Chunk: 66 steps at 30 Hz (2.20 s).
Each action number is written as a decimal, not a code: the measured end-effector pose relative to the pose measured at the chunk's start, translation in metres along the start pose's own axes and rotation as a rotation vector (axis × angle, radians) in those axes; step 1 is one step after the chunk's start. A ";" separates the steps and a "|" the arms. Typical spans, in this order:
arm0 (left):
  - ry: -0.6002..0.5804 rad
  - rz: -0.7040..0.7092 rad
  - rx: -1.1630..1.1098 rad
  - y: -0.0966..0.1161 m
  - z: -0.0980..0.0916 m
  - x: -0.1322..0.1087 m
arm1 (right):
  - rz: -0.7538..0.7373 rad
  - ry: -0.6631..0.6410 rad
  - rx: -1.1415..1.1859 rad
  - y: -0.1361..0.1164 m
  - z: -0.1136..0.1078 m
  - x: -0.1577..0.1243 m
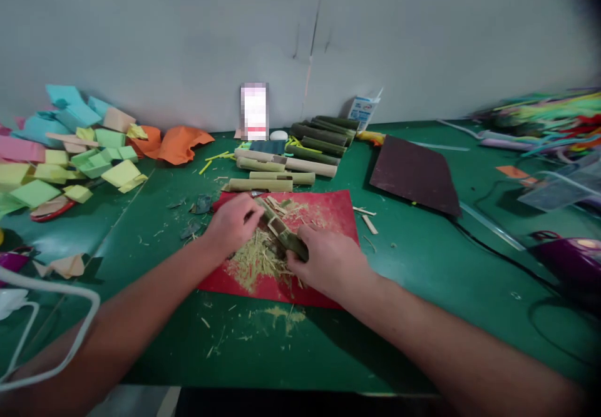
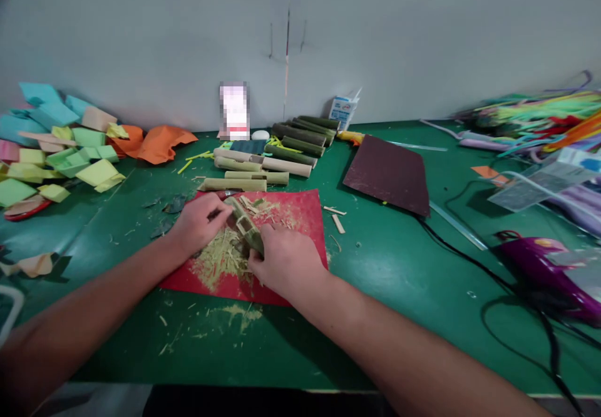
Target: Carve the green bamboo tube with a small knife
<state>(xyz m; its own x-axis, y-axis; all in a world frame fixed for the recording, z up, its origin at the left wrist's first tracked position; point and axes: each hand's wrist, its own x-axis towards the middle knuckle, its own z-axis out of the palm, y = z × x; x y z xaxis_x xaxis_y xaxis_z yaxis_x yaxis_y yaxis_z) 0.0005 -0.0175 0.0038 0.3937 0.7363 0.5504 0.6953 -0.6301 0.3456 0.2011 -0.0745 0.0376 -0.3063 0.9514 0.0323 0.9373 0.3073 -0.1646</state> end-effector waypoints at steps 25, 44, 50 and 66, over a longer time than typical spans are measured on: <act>-0.058 0.032 -0.033 0.006 -0.001 0.001 | 0.006 -0.028 0.004 0.002 0.000 0.000; -0.016 0.039 -0.003 -0.004 0.001 0.001 | 0.018 -0.037 0.020 0.001 0.000 0.002; -0.027 0.032 -0.015 0.001 0.000 0.003 | 0.008 -0.037 0.034 0.002 0.002 0.002; -0.087 0.041 -0.013 0.009 0.001 0.005 | -0.031 -0.004 0.065 0.004 0.007 0.003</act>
<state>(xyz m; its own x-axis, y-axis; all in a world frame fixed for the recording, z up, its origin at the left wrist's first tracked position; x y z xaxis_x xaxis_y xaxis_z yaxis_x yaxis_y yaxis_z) 0.0099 -0.0193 0.0086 0.4724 0.7282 0.4966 0.6698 -0.6628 0.3347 0.2027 -0.0709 0.0300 -0.3360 0.9412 0.0349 0.9144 0.3349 -0.2272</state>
